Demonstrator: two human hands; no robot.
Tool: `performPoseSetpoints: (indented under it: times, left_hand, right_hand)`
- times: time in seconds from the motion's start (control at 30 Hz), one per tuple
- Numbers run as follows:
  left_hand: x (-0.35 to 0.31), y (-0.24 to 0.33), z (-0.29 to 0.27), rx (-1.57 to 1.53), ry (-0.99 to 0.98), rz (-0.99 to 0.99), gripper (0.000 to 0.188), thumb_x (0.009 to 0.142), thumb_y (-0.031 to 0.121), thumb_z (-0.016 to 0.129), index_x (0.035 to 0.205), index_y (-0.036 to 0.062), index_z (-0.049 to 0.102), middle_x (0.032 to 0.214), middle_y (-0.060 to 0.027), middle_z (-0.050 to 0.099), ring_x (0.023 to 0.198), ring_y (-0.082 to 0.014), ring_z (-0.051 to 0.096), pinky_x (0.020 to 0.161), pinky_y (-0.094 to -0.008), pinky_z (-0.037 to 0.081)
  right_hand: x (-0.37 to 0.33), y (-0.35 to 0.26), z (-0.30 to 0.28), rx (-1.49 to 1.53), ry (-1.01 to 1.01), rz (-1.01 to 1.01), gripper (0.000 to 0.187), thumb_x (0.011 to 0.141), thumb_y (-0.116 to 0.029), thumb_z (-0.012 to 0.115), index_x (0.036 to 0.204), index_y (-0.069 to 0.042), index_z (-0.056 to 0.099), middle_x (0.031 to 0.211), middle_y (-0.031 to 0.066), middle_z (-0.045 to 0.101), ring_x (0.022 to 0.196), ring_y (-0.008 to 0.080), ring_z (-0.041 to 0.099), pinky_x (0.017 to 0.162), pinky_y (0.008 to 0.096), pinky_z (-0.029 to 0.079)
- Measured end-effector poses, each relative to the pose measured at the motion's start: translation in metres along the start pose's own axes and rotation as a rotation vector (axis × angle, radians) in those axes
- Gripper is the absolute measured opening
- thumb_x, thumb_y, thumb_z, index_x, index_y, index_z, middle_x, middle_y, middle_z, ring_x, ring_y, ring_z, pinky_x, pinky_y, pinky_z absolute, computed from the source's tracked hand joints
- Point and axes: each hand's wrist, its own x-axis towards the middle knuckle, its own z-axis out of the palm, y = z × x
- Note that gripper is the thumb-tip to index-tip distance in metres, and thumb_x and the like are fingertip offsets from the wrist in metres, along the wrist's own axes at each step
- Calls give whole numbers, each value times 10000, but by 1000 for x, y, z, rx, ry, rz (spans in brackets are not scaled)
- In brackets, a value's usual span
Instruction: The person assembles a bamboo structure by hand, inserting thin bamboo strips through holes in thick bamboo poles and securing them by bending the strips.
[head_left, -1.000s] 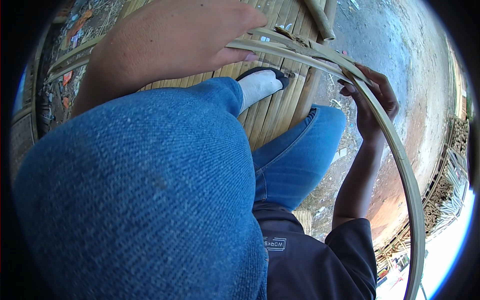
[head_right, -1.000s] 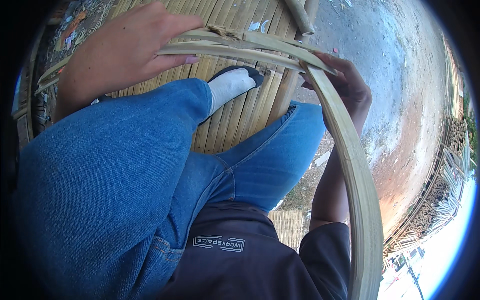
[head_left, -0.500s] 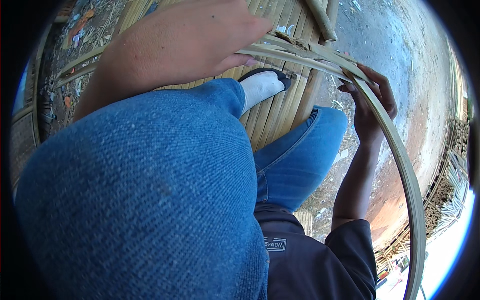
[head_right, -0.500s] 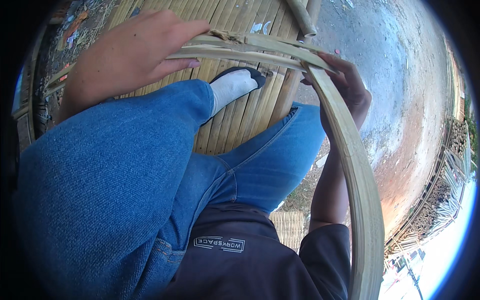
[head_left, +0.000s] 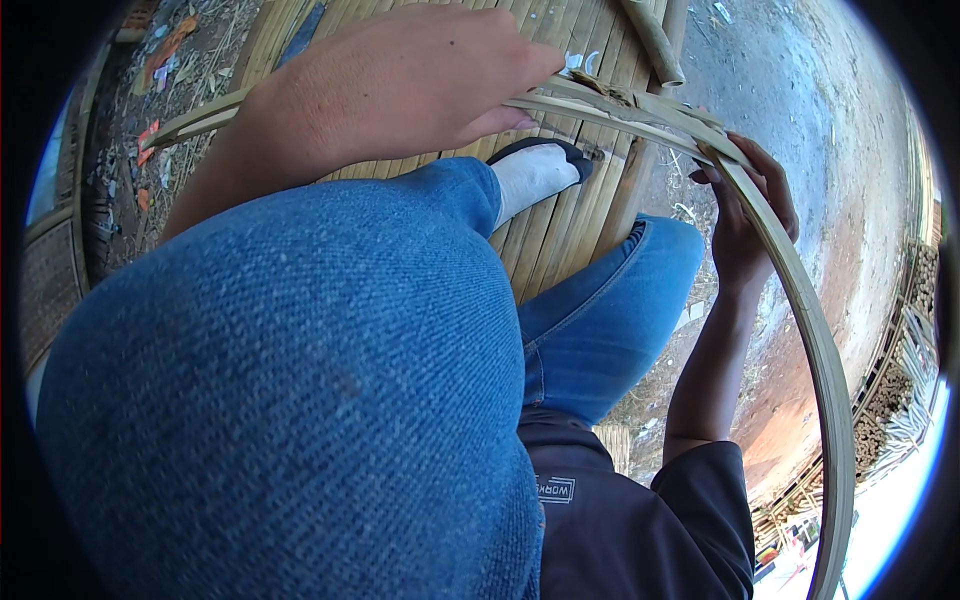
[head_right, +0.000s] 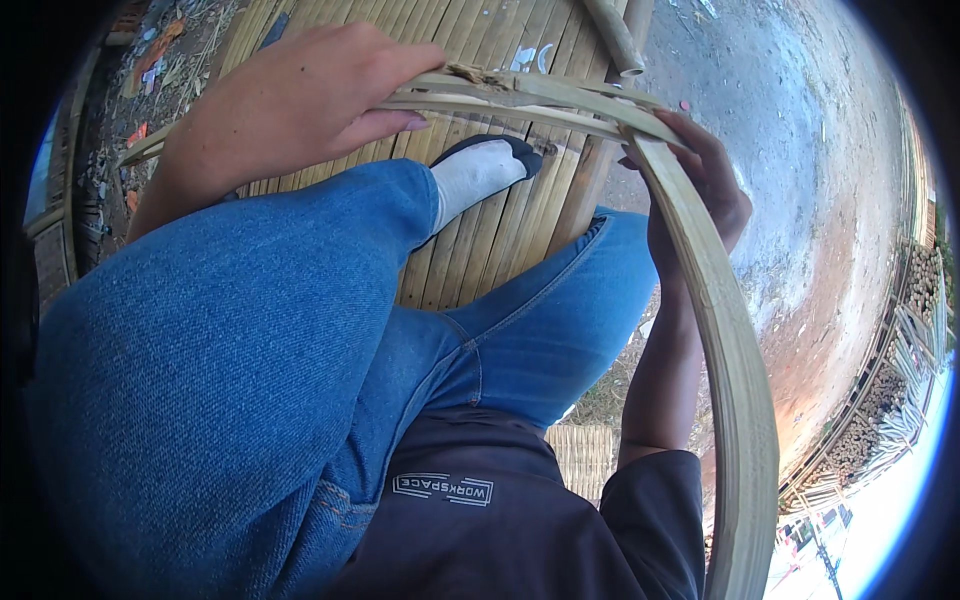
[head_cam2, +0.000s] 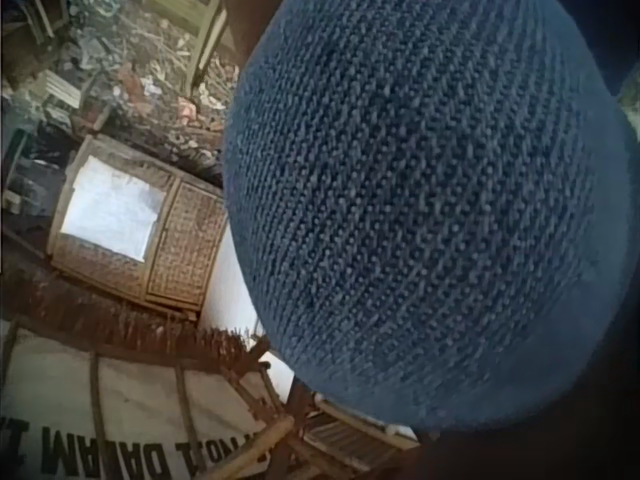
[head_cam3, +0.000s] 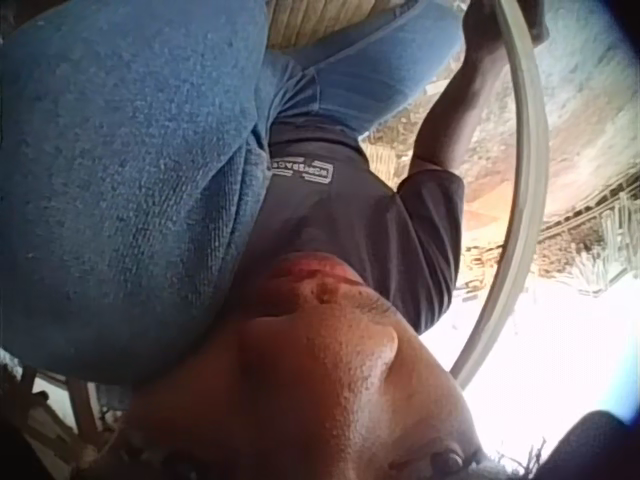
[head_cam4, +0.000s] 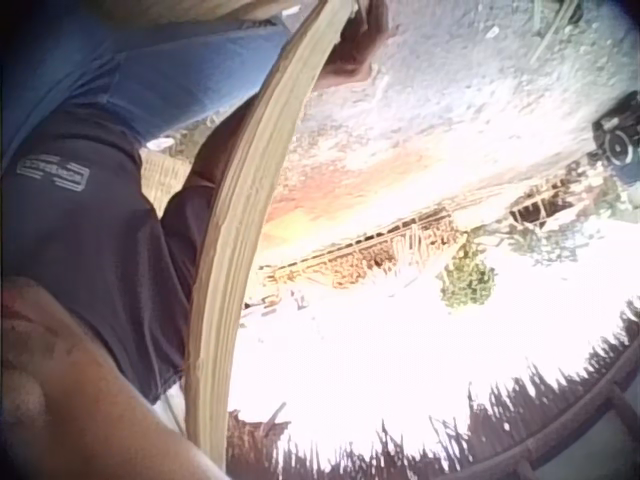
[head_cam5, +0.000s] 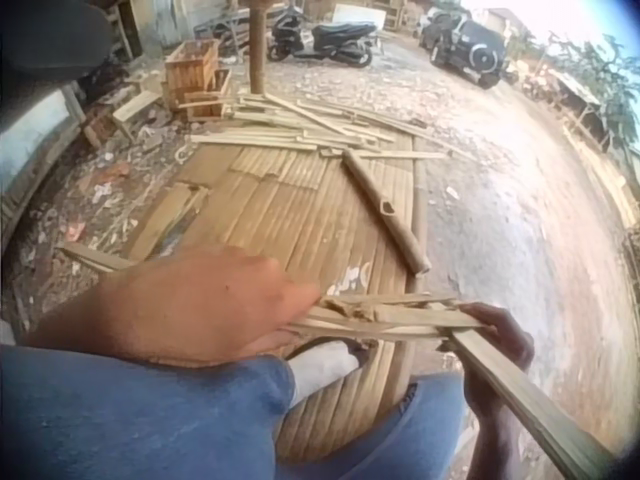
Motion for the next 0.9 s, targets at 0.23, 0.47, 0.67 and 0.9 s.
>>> performPoseSetpoints:
  times: [0.23, 0.47, 0.67, 0.9]
  left_hand:
    - [4, -14, 23, 13, 218, 126, 487, 935, 300, 721, 1320, 27, 604, 909, -146, 711, 828, -290, 711, 778, -418, 571]
    - [5, -17, 33, 29, 271, 130, 520, 941, 322, 710, 1360, 42, 581, 873, -141, 692, 795, -285, 695, 765, -414, 568]
    - [7, -20, 35, 13, 240, 135, 471, 962, 295, 693, 1346, 51, 567, 843, -135, 670, 782, -279, 682, 745, -401, 557]
    - [7, -18, 33, 8, 231, 141, 398, 969, 288, 690, 1267, 49, 580, 803, -131, 646, 752, -271, 672, 715, -403, 550]
  right_hand:
    - [-3, 4, -2, 16, 17, 4, 341, 939, -19, 729, 1260, 57, 646, 1151, 210, 738, 1051, 262, 737, 845, 363, 660]
    - [0, 6, -2, -6, 34, -60, 336, 951, -43, 720, 1260, 68, 647, 1114, 184, 756, 919, 227, 767, 791, 339, 645]
    - [2, 4, -4, -38, 35, -33, 334, 950, -44, 721, 1256, 70, 650, 1123, 182, 754, 928, 228, 765, 792, 343, 646]
    - [4, 8, -8, -44, 0, -23, 379, 917, -57, 763, 1269, 39, 662, 1140, 180, 748, 986, 232, 750, 823, 345, 655]
